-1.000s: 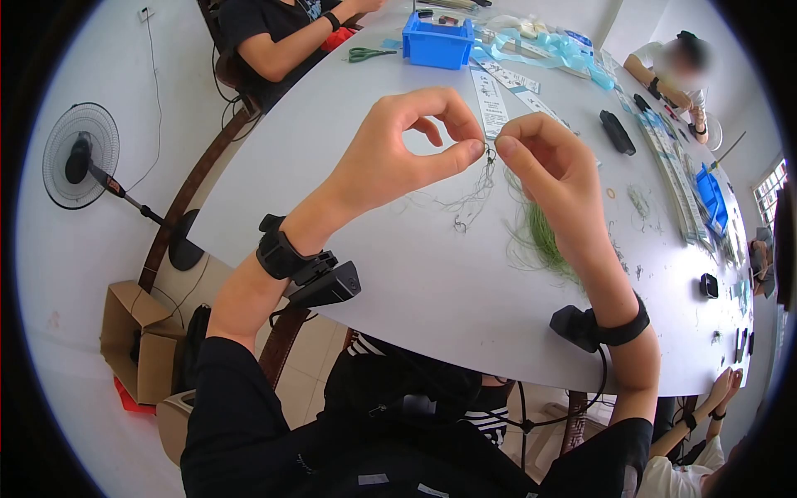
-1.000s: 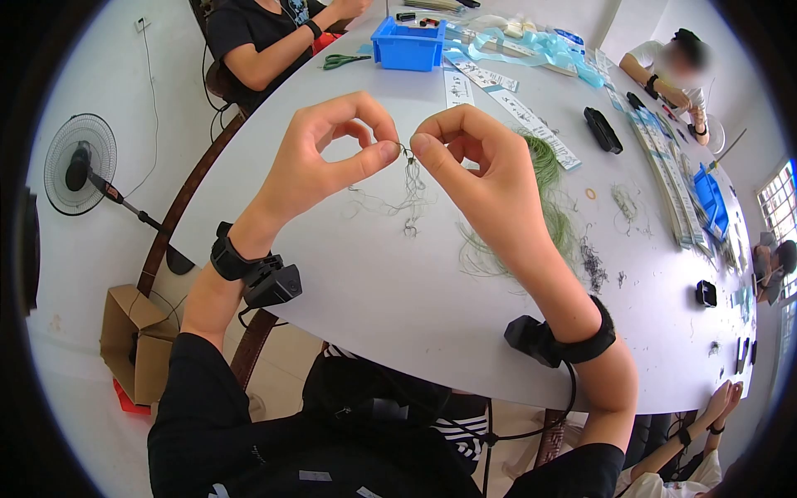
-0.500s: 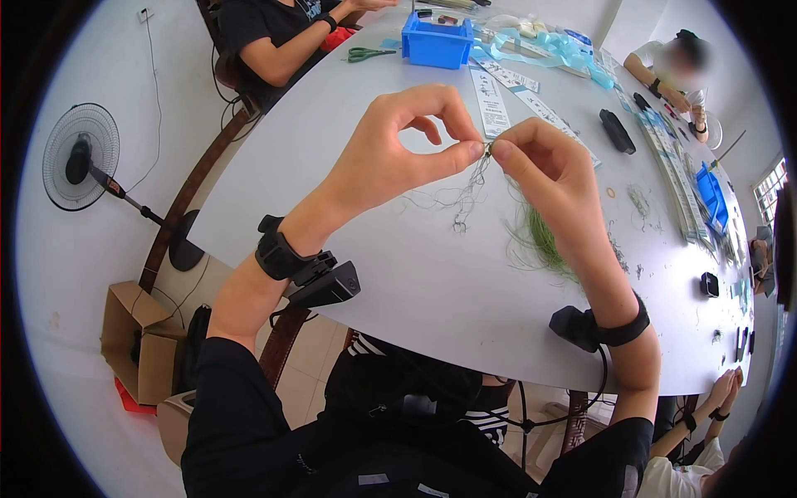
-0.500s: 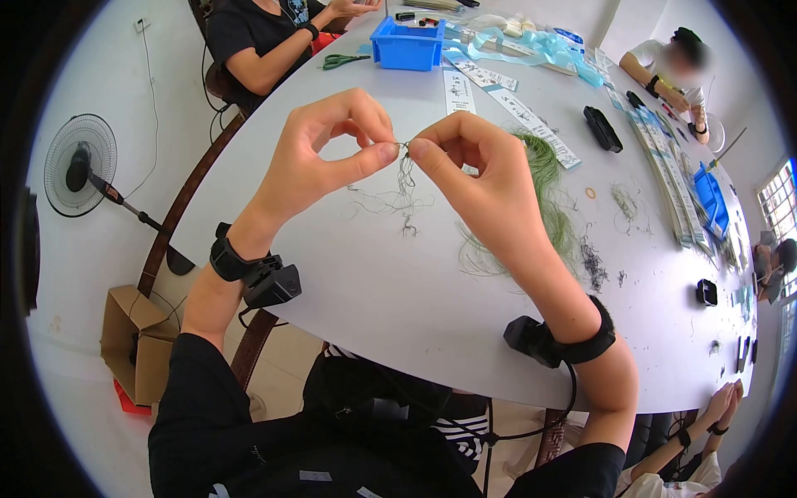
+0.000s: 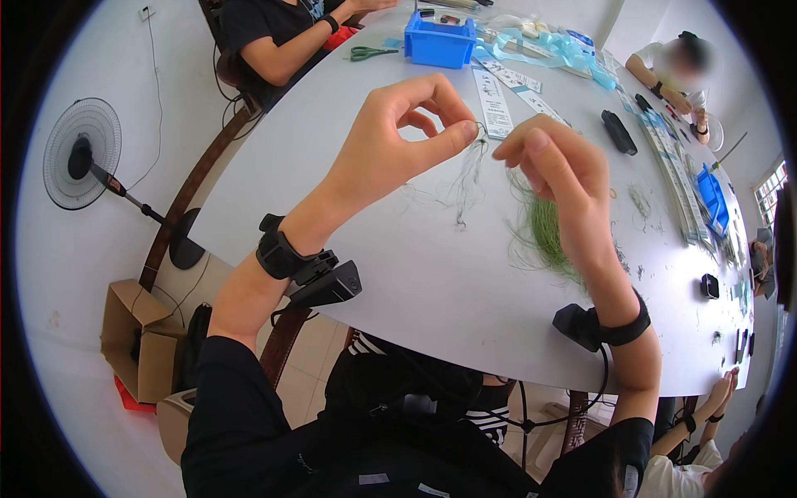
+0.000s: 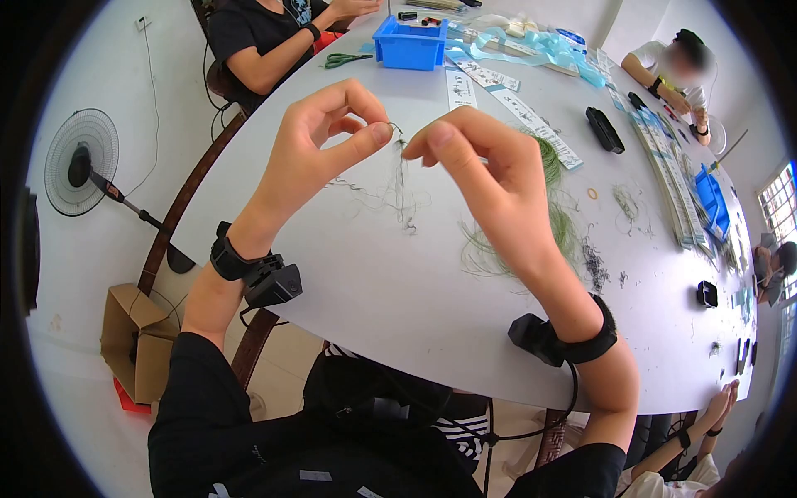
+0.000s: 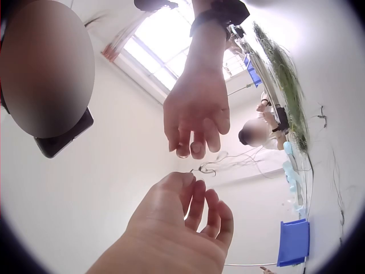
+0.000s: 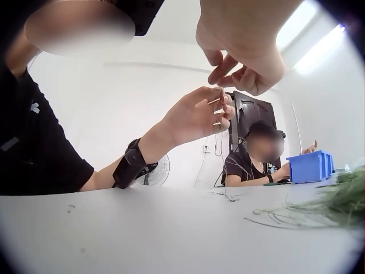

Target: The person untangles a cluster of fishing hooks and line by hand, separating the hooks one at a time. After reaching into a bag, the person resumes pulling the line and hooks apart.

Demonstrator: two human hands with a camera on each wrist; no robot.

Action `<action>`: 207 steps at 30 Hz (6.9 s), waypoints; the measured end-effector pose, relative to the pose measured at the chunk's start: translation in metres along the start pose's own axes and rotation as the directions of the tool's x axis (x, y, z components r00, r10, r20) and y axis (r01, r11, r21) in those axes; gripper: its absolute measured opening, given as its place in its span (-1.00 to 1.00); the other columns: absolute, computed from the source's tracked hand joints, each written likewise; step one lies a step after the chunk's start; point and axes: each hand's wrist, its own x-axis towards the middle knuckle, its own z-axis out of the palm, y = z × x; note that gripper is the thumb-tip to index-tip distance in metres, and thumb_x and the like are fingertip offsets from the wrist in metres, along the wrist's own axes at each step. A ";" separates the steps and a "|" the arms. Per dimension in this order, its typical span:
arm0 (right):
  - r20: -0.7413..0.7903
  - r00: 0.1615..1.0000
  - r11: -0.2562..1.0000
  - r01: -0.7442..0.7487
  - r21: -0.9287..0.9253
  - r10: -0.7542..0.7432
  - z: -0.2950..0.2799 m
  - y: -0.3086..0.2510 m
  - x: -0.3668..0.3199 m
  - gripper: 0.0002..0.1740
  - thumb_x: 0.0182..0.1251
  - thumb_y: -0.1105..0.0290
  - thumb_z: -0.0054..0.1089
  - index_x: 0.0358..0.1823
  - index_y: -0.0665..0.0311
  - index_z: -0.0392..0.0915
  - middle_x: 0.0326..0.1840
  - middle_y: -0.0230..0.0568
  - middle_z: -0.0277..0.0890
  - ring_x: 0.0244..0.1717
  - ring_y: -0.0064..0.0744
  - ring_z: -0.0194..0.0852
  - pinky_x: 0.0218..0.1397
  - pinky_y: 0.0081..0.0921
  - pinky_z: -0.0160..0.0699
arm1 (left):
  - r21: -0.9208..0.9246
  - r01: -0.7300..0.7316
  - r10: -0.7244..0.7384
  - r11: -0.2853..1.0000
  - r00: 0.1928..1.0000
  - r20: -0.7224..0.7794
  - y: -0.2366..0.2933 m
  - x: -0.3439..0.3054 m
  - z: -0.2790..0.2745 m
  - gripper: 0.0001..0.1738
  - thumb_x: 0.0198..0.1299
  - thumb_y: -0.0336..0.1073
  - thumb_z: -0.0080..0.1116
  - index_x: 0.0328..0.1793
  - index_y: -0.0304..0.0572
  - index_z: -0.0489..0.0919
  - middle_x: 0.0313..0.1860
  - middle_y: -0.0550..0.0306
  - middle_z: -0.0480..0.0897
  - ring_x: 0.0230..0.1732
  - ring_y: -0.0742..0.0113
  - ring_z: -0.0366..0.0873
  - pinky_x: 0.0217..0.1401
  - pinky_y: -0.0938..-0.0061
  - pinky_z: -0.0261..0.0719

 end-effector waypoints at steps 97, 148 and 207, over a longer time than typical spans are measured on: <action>0.089 0.963 0.915 0.269 -0.301 -0.254 -0.007 -0.009 0.001 -0.89 0.06 0.57 0.26 -0.38 0.24 0.52 -0.34 -0.51 0.45 -0.54 -0.71 0.07 -0.59 -0.76 0.08 | 0.235 -0.534 0.513 0.812 0.846 0.148 0.015 0.003 -0.005 -0.76 -0.18 -0.62 0.25 -0.37 -0.15 0.53 -0.38 0.23 0.55 -0.26 0.33 0.43 -0.17 0.51 0.38; 0.016 0.877 0.811 0.452 -0.370 -0.481 0.000 -0.003 -0.003 -0.79 -0.15 0.69 0.25 -0.43 0.27 0.53 -0.44 -0.45 0.46 -0.64 -0.79 0.13 -0.65 -0.79 -0.04 | 0.048 -0.402 0.386 0.914 0.901 0.198 0.020 -0.003 -0.004 -0.79 -0.06 -0.56 0.30 -0.33 -0.17 0.51 -0.35 0.21 0.50 -0.25 0.36 0.43 -0.17 0.53 0.40; 0.053 0.905 0.857 0.417 -0.303 -0.422 0.006 -0.001 -0.005 -0.78 -0.13 0.69 0.22 -0.43 0.26 0.48 -0.43 -0.46 0.39 -0.61 -0.75 0.19 -0.62 -0.78 0.08 | 0.063 -0.385 0.363 0.921 0.905 0.220 0.018 -0.003 -0.004 -0.78 -0.08 -0.56 0.30 -0.34 -0.17 0.50 -0.35 0.23 0.51 -0.23 0.37 0.43 -0.13 0.53 0.39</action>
